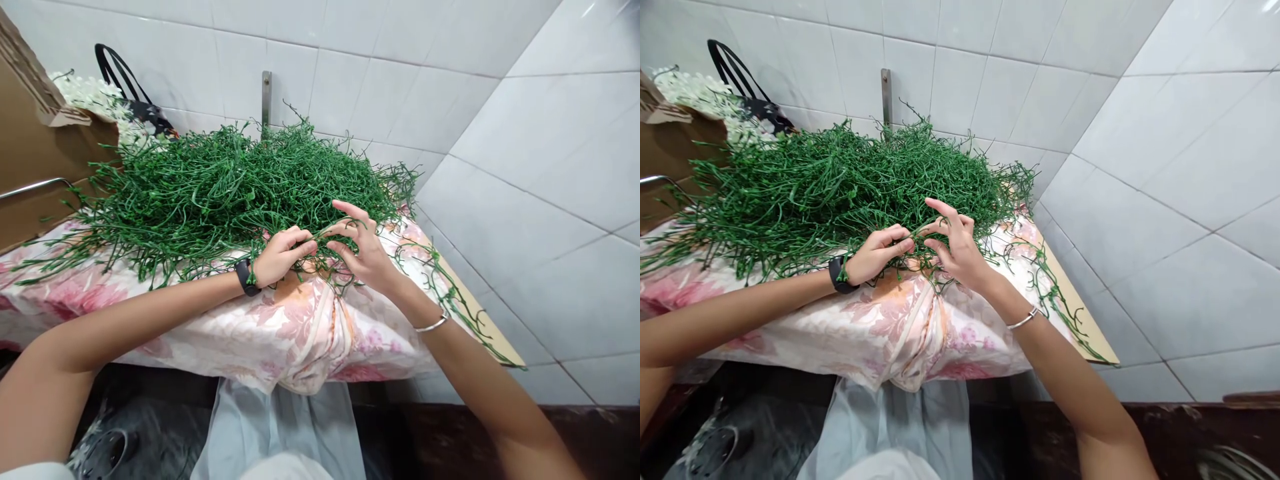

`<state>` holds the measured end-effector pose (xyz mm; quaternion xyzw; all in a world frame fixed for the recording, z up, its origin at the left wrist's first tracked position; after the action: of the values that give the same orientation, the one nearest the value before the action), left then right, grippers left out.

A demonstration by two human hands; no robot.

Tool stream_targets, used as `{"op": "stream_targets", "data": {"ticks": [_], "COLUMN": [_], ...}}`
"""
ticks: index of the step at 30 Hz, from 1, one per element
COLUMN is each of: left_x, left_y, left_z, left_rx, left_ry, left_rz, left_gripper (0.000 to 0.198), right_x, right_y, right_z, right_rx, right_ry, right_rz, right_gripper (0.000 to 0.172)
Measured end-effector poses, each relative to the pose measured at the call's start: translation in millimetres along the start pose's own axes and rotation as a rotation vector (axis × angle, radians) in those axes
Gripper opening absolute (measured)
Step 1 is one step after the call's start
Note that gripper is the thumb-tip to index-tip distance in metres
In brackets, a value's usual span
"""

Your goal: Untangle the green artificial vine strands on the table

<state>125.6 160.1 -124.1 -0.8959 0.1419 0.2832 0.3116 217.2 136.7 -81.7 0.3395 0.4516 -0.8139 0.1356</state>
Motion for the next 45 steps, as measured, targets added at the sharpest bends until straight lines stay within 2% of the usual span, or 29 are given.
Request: {"op": "stream_targets", "data": {"ticks": [6, 8, 12, 15, 17, 20, 23, 28, 33, 42, 43, 45], "left_x": [2.4, 1.5, 1.0, 0.5, 1.0, 5.6, 9.5, 9.0, 5.7, 1.3, 0.9, 1.3], "left_y": [-0.7, -0.7, -0.6, -0.5, -0.4, 0.1, 1.2, 3.6, 5.3, 6.6, 7.4, 9.3], "left_z": [-1.7, -2.2, -4.7, -8.6, -10.8, -13.3, -14.6, -19.6, -23.0, -30.7, -31.1, -32.1], "left_rx": [0.024, 0.027, 0.044, 0.076, 0.092, 0.106, 0.115, 0.159, 0.171, 0.214, 0.228, 0.268], "left_ry": [-0.029, -0.030, -0.040, -0.042, -0.044, -0.055, -0.065, -0.019, 0.014, -0.004, -0.005, -0.007], "left_rz": [0.017, 0.013, 0.015, 0.015, 0.021, 0.059, 0.079, 0.049, 0.008, -0.031, -0.034, -0.031], "left_gripper": [0.030, 0.030, 0.030, 0.031, 0.032, 0.033, 0.034, 0.031, 0.030, 0.030, 0.031, 0.032], "right_x": [5.8, 9.0, 15.0, 20.3, 23.5, 24.6, 23.5, 23.1, 18.2, 23.7, 15.3, -20.2], "right_y": [0.7, 0.5, -0.6, 0.5, 3.0, 7.5, 10.1, 10.1, 8.1, 7.5, 7.4, 5.6], "right_z": [-7.5, -9.4, -13.5, -18.7, -25.2, -37.0, -45.3, -50.2, -46.3, -40.1, -41.6, -45.8], "right_rx": [0.022, 0.040, 0.125, 0.236, 0.345, 0.504, 0.600, 0.657, 0.636, 0.675, 0.670, 0.604], "right_ry": [-0.097, -0.143, -0.260, -0.521, -0.739, -0.977, -1.093, -1.154, -1.252, -1.190, -1.135, -0.939], "right_rz": [0.044, 0.078, 0.129, 0.139, 0.117, 0.033, -0.042, -0.116, -0.192, -0.180, -0.184, -0.221], "right_gripper": [0.018, 0.015, 0.021, 0.046, 0.054, 0.048, 0.043, 0.037, 0.035, 0.032, 0.031, 0.026]}}
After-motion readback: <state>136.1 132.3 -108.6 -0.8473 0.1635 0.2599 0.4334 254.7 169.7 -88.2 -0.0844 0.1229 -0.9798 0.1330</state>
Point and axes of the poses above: each hand's wrist, its own y-axis away from the middle knuckle, its own x-axis out of the palm, z = x × y, the point moved 10 cm from there along -y, towards the middle knuckle, and after that the axes turned 9 degrees about -y, right-handed, at the moved point
